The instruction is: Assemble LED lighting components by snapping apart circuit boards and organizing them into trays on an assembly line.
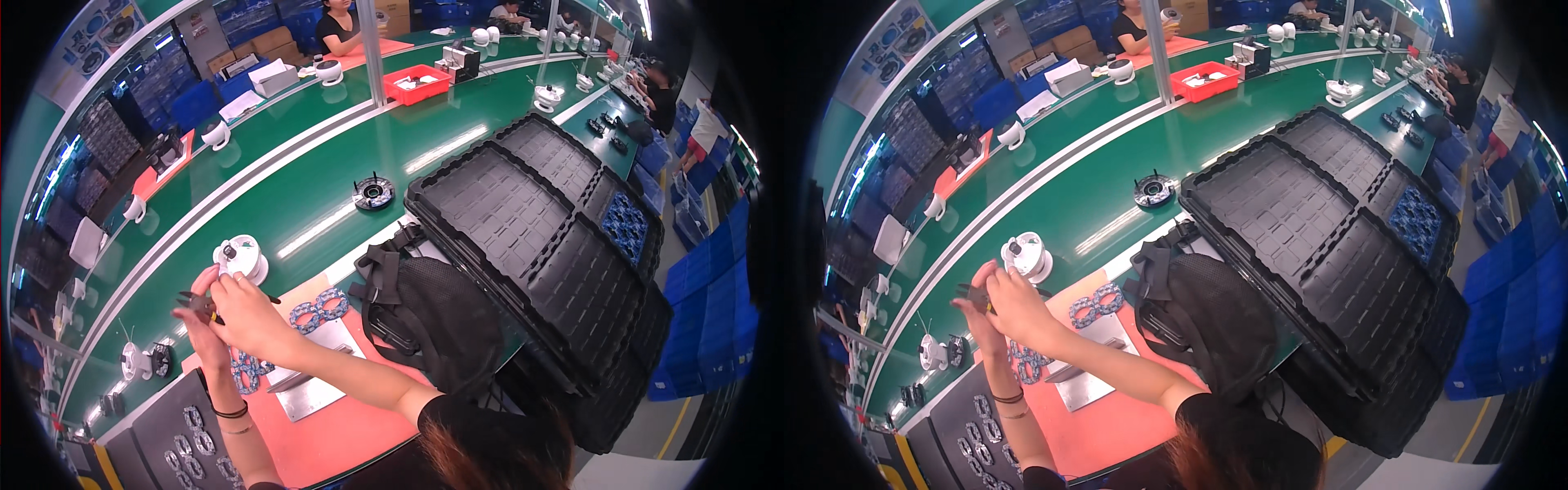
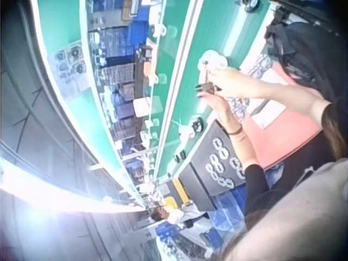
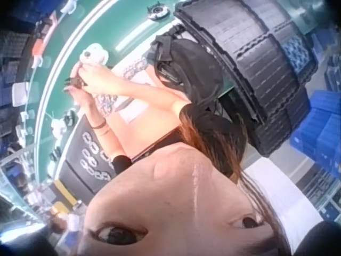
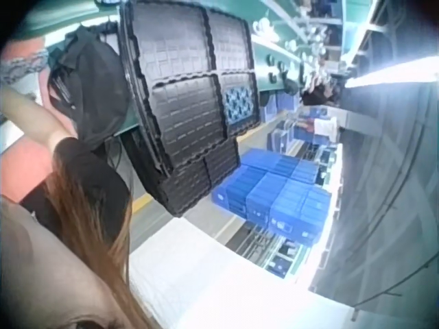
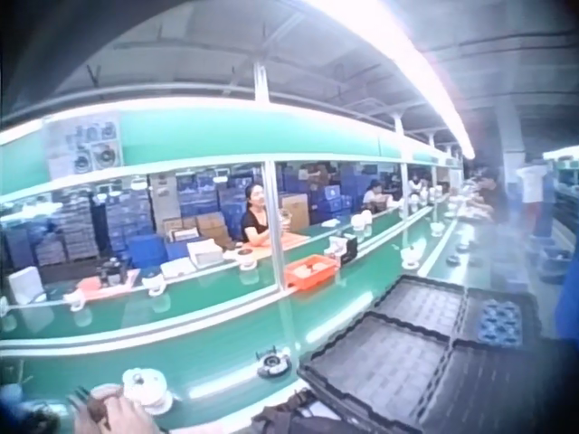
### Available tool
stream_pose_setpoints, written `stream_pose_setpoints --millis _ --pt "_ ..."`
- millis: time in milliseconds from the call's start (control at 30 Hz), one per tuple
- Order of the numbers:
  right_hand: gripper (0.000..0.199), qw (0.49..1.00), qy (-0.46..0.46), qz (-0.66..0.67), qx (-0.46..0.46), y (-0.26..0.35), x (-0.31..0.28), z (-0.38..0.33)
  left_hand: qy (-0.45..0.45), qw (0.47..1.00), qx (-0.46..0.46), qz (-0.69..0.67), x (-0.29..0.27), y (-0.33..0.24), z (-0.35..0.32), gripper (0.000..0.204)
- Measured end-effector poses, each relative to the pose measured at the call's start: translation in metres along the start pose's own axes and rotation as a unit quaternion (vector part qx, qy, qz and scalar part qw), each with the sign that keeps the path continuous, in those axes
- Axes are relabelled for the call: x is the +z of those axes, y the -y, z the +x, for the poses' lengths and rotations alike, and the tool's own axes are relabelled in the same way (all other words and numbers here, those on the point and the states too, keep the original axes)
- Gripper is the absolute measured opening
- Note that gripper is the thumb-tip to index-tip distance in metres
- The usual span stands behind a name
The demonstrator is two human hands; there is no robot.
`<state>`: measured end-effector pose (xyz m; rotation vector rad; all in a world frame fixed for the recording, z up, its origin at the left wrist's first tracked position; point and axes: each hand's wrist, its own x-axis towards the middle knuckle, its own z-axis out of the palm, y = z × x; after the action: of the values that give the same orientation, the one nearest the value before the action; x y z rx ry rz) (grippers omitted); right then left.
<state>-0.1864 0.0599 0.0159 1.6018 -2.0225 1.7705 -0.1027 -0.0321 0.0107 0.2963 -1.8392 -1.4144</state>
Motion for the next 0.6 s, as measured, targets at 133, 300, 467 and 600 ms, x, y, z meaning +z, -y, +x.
stream_pose_setpoints --millis 133,300,467,600 --pt "0.031 0.997 0.05 0.02 -0.05 -0.004 0.0 0.003 0.021 0.997 0.065 0.043 0.002 -0.009 -0.005 0.047" --pt "0.05 0.991 0.08 -0.013 -0.11 -0.014 -0.001 0.016 -0.054 0.988 0.116 0.087 0.017 -0.018 -0.001 0.042" --pt "0.072 0.994 0.079 0.013 -0.079 -0.025 -0.01 0.019 -0.095 0.952 0.24 0.164 0.036 -0.03 0.016 0.048" --pt "0.09 0.99 -0.044 0.051 -0.12 -0.037 -0.004 0.022 -0.077 0.924 0.276 0.254 0.034 -0.036 0.036 0.053"
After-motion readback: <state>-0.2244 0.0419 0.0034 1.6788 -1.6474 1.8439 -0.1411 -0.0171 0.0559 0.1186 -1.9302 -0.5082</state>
